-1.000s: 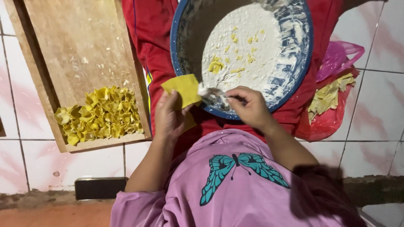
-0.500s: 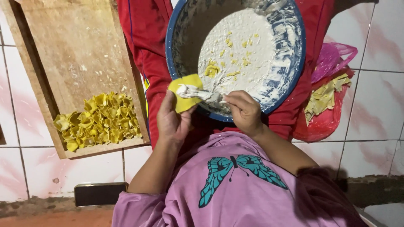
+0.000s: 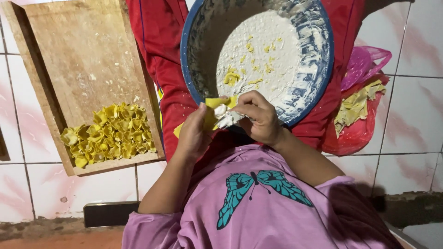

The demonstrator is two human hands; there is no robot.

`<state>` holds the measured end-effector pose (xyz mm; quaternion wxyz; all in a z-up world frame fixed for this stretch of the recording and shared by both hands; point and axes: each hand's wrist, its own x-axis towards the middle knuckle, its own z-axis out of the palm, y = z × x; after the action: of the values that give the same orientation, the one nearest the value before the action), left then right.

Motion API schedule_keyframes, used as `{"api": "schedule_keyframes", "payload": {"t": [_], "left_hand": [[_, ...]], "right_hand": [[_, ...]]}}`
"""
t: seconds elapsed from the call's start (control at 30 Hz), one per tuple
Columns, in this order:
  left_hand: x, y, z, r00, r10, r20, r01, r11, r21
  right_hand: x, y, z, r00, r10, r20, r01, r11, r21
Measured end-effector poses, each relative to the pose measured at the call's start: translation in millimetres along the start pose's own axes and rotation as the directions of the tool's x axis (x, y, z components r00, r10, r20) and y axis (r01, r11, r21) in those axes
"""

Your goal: Manually filling small yellow dough wrappers with a white mixture using a fork and folding them into dumplings.

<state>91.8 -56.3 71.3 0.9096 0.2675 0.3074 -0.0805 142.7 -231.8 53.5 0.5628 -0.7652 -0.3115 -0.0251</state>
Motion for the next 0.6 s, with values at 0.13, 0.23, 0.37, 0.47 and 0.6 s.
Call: {"api": "schedule_keyframes", "payload": {"t": [0.13,0.23,0.37,0.47,0.6], "left_hand": [[7,-5,-37,0.997,-0.029,0.070,0.014,0.977,0.211],[1,4,-18,0.981,-0.041,0.187,-0.024,0.942,0.333],[10,-5,-33,0.968,-0.073,0.242,-0.031,0.916,0.401],[13,-9,-37,0.968,-0.106,0.226,0.007,0.915,0.403],[5,10,-18,0.958,-0.212,0.193,0.160,0.954,0.253]], "right_hand": [[20,-18,-1,0.998,-0.035,0.044,0.037,0.998,-0.044],[13,-7,0,0.995,-0.024,0.095,0.028,0.999,-0.039],[17,-22,-6,0.986,0.086,0.143,-0.085,0.996,-0.010],[25,-31,-7,0.979,0.108,0.173,-0.110,0.994,0.001],[20,-21,-9,0.980,0.098,0.174,-0.104,0.994,0.030]]}}
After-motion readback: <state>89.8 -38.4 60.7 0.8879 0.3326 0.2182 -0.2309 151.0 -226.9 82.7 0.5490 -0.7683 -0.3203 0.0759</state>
